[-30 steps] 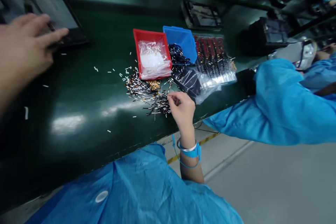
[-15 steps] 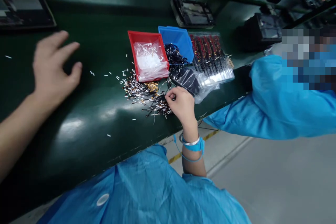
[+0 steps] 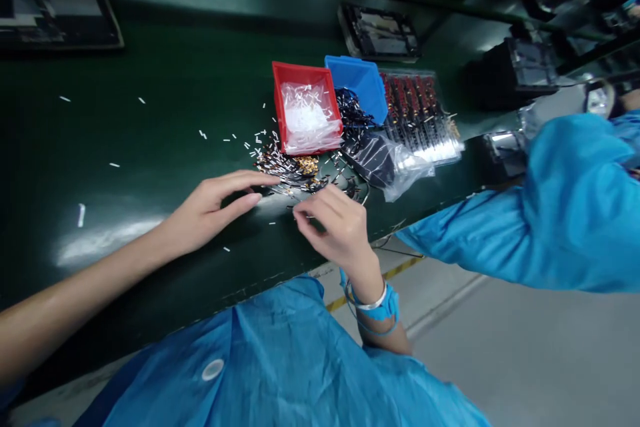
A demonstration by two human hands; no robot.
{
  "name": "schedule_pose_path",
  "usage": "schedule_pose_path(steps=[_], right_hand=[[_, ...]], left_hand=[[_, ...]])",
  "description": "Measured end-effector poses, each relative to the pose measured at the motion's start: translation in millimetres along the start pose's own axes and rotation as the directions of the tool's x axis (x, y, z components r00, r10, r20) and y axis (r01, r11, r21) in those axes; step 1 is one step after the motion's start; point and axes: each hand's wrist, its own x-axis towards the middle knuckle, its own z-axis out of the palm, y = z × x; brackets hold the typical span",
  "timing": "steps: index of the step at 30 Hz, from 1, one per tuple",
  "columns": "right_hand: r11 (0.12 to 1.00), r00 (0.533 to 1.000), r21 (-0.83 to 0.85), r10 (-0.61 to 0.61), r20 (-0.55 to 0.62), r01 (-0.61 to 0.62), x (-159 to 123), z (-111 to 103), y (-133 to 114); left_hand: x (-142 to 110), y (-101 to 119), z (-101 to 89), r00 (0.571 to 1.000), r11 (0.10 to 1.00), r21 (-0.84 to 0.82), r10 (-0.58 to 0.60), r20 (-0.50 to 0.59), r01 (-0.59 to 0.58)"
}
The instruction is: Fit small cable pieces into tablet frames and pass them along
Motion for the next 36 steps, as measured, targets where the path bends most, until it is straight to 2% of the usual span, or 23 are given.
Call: schedule_pose_path(steps=[1, 3, 5, 6, 8, 11, 14, 20, 25, 28, 31, 36], right_hand=[[0.998, 0.998, -0.020, -0.063, 0.008, 0.063, 3, 2, -5], [0.984, 0.987, -0.078, -0.163, 0.012, 0.163, 8, 6, -10], [0.969, 0.976, -0.122, -0.217, -0.008, 0.214, 13, 10, -11], [0.967, 0.975, -0.133, -0.221, -0.028, 0.215, 15, 12, -12], [0.975, 0.978, -0.126, -0.193, -0.079, 0.182, 18, 17, -14], [0.990, 0.982, -0.080, -0.123, -0.140, 0.113, 21, 25, -21], [0.994, 0.985, -0.075, -0.084, -0.152, 0.074, 21, 29, -26], [0.990, 0.986, -0.139, -0.046, -0.159, 0.024, 23, 30, -27], [0.984, 0.983, -0.177, -0.006, -0.185, -0.028, 25, 36, -29], [0.989, 0.978, -0.142, 0.016, -0.210, -0.046, 25, 40, -30], [0.993, 0.981, -0.118, 0.007, -0.191, -0.030, 26, 43, -31], [0.992, 0.988, -0.121, -0.005, -0.152, -0.014, 28, 43, -32]], left_hand=[[1, 1, -1.0, 0.994, 0.995, -0.077, -0.057, 0.089, 0.064], [1, 3, -2.8, 0.950, 0.955, -0.214, -0.141, 0.279, 0.205], [1, 5, -3.4, 0.909, 0.896, -0.319, -0.181, 0.376, 0.310], [0, 6, -3.2, 0.907, 0.873, -0.355, -0.196, 0.374, 0.335], [-1, 8, -1.7, 0.927, 0.859, -0.389, -0.222, 0.301, 0.332], [-3, 10, 1.5, 0.959, 0.883, -0.376, -0.240, 0.151, 0.280], [-4, 11, 3.1, 0.969, 0.905, -0.349, -0.236, 0.070, 0.246], [-7, 9, -0.5, 0.960, 0.907, -0.322, -0.229, 0.159, 0.270], [-7, 11, -1.8, 0.956, 0.912, -0.297, -0.243, 0.162, 0.282], [-6, 11, -1.9, 0.945, 0.883, -0.335, -0.307, 0.117, 0.328], [-5, 10, -2.7, 0.943, 0.891, -0.317, -0.328, 0.050, 0.326], [-6, 9, -4.0, 0.966, 0.958, -0.128, -0.260, -0.010, 0.257]])
